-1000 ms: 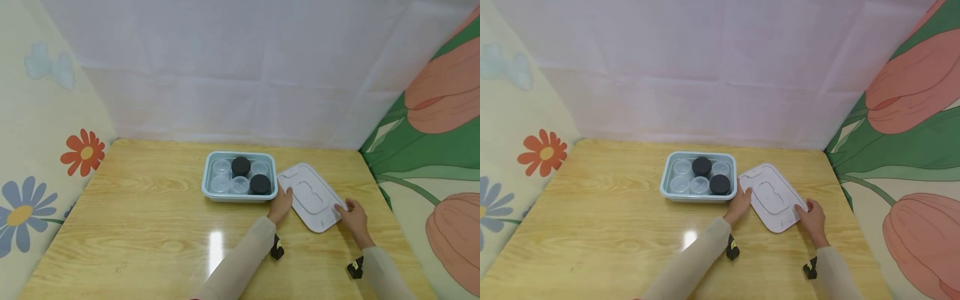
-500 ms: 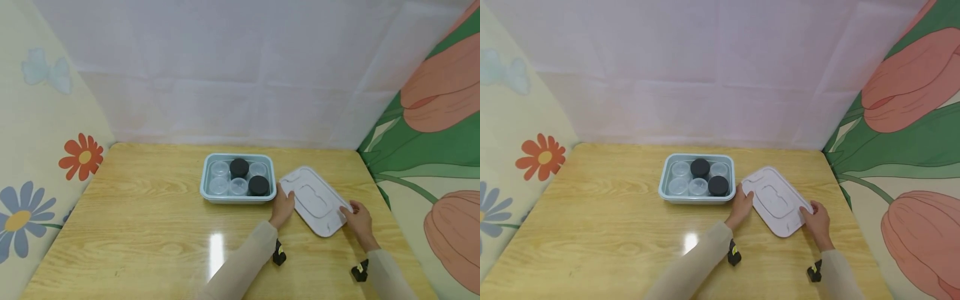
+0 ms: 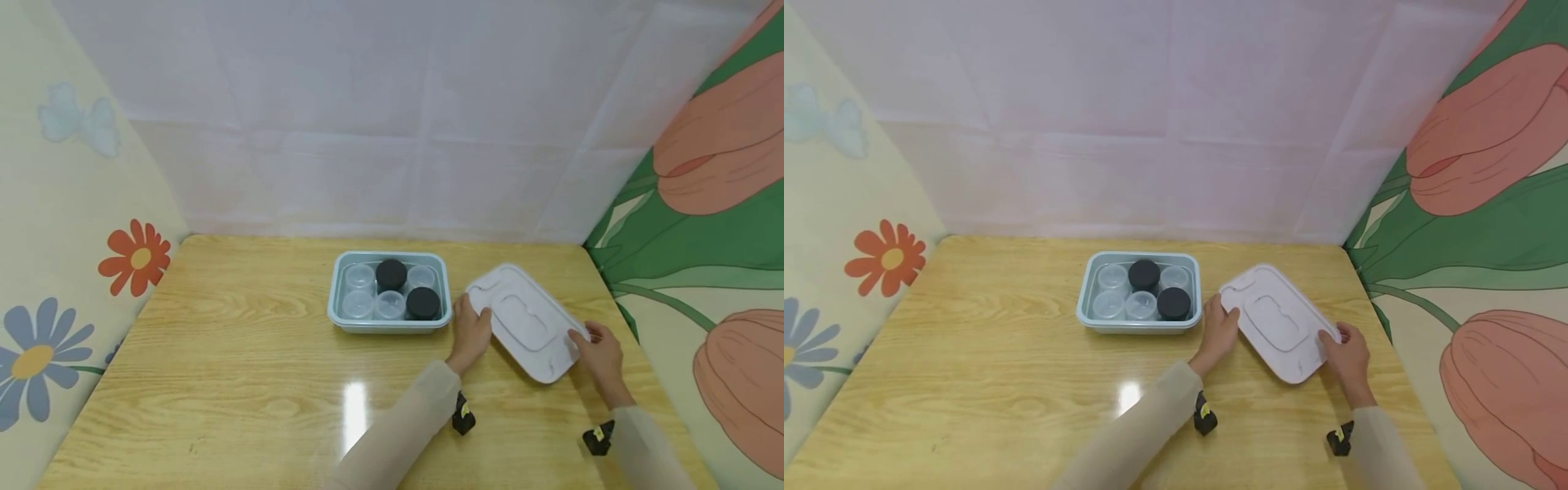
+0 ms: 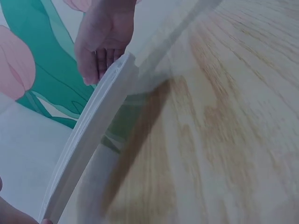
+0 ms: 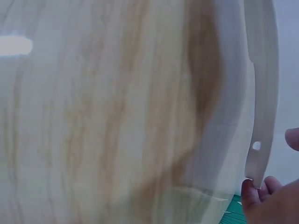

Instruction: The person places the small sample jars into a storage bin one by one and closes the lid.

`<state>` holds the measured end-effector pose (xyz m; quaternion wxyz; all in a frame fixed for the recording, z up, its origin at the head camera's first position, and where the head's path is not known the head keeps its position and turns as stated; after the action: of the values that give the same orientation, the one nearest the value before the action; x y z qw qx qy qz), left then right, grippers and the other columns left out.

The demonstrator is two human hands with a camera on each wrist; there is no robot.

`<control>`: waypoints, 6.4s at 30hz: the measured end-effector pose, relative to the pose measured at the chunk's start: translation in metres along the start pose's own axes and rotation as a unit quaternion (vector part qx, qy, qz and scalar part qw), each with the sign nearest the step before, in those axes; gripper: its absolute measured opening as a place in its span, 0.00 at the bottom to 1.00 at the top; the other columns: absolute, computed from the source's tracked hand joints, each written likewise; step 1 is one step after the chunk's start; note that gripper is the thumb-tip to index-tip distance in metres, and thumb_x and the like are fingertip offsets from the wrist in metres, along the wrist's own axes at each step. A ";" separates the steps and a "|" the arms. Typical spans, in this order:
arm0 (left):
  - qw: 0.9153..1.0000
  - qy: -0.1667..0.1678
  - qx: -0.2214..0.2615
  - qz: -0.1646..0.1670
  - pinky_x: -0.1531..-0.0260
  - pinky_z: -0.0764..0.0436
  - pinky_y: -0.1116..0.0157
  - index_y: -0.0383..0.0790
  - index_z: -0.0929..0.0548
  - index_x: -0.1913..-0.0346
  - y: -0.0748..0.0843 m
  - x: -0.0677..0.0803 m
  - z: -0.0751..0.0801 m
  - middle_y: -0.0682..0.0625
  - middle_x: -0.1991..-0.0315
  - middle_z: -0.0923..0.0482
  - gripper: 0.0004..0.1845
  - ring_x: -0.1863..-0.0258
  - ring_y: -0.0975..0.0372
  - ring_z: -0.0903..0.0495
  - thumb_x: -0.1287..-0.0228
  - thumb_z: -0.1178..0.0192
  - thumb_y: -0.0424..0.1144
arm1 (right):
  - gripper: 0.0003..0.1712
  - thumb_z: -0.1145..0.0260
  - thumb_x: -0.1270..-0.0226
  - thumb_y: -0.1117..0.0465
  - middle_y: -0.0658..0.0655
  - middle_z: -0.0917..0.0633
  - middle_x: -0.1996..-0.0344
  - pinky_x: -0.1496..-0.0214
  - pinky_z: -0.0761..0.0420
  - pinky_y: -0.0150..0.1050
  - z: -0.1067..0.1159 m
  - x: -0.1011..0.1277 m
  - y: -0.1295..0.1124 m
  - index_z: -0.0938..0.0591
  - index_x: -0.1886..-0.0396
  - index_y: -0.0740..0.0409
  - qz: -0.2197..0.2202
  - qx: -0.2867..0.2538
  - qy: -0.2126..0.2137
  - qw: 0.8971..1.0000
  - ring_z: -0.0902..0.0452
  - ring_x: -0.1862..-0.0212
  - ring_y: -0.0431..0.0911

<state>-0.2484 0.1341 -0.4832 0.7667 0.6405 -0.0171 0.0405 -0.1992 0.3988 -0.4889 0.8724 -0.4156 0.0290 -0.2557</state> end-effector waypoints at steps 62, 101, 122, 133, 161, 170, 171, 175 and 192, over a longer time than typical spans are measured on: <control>0.980 0.175 0.090 0.039 0.62 0.19 0.71 0.29 0.26 0.41 0.021 -0.018 0.238 0.43 0.60 0.27 0.19 0.66 0.62 0.24 0.30 0.56 0.30 | 0.30 0.46 0.37 0.78 0.75 0.36 0.36 0.43 0.31 0.16 -0.092 0.053 -0.173 0.40 0.35 0.78 0.253 -0.240 -0.224 0.910 0.32 0.37 0.49; 0.971 0.188 0.033 -0.145 0.69 0.18 0.78 0.22 0.17 0.56 0.031 -0.001 0.303 0.32 0.61 0.22 0.10 0.74 0.76 0.21 0.40 0.40 0.22 | 0.12 0.39 0.43 0.82 0.77 0.21 0.56 0.59 0.20 0.21 -0.079 0.083 -0.217 0.20 0.57 0.81 0.396 -0.275 -0.073 0.873 0.20 0.59 0.24; 0.963 0.209 -0.077 -0.152 0.54 0.17 0.68 0.27 0.18 0.52 0.024 -0.005 0.301 0.38 0.55 0.25 0.12 0.54 0.51 0.20 0.39 0.41 0.24 | 0.08 0.39 0.47 0.85 0.80 0.20 0.61 0.59 0.19 0.23 -0.079 0.087 -0.226 0.20 0.65 0.82 0.469 -0.303 -0.086 0.825 0.18 0.58 0.30; 0.968 0.195 -0.039 -0.155 0.50 0.20 0.70 0.27 0.18 0.52 0.019 -0.010 0.299 0.38 0.51 0.23 0.14 0.48 0.51 0.21 0.41 0.41 0.21 | 0.09 0.38 0.46 0.84 0.56 0.13 0.59 0.60 0.18 0.23 -0.095 0.062 -0.207 0.19 0.64 0.81 0.448 -0.325 -0.095 0.827 0.17 0.59 0.32; 0.945 0.219 0.012 -0.243 0.61 0.22 0.81 0.25 0.16 0.55 0.056 -0.023 0.305 0.32 0.56 0.20 0.10 0.59 0.66 0.21 0.39 0.41 0.24 | 0.11 0.34 0.40 0.72 0.42 0.12 0.70 0.61 0.17 0.26 -0.111 0.034 -0.184 0.14 0.67 0.51 0.309 -0.389 -0.120 0.859 0.17 0.68 0.34; 0.943 0.237 0.019 -0.234 0.63 0.22 0.82 0.28 0.14 0.59 0.068 -0.039 0.307 0.34 0.57 0.18 0.08 0.63 0.77 0.24 0.40 0.38 0.27 | 0.15 0.38 0.37 0.72 0.44 0.12 0.70 0.57 0.18 0.28 -0.126 0.034 -0.174 0.14 0.67 0.45 0.233 -0.429 -0.162 0.858 0.15 0.65 0.34; 0.942 0.238 0.020 -0.234 0.63 0.22 0.82 0.28 0.14 0.59 0.068 -0.041 0.307 0.34 0.58 0.18 0.08 0.63 0.77 0.23 0.41 0.37 0.27 | 0.15 0.38 0.37 0.72 0.44 0.12 0.70 0.57 0.18 0.28 -0.128 0.034 -0.172 0.14 0.67 0.46 0.225 -0.433 -0.166 0.857 0.15 0.65 0.35; 0.943 0.239 0.026 -0.230 0.66 0.22 0.82 0.28 0.14 0.61 0.069 -0.051 0.310 0.34 0.60 0.18 0.07 0.66 0.77 0.23 0.42 0.36 0.27 | 0.14 0.38 0.36 0.72 0.45 0.12 0.72 0.57 0.17 0.28 -0.136 0.036 -0.168 0.15 0.69 0.48 0.192 -0.439 -0.172 0.861 0.15 0.65 0.35; 0.965 0.210 -0.004 -0.160 0.66 0.23 0.81 0.30 0.14 0.58 0.049 -0.089 0.307 0.36 0.58 0.16 0.08 0.66 0.69 0.21 0.39 0.38 0.29 | 0.04 0.42 0.34 0.74 0.45 0.13 0.77 0.58 0.16 0.31 -0.155 0.045 -0.155 0.23 0.61 0.72 0.104 -0.396 -0.183 0.894 0.15 0.68 0.38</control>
<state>-0.3336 -0.1627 -0.3876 0.7520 0.6092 0.2467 0.0510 -0.2663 0.1865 -0.4677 0.6470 -0.7608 0.0109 -0.0502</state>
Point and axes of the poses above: each hand's wrist, its own x-axis away from the middle knuckle, its own z-axis out of the back of the hand, y = z × x, the point moved 9 cm from there along -x, towards the middle knuckle
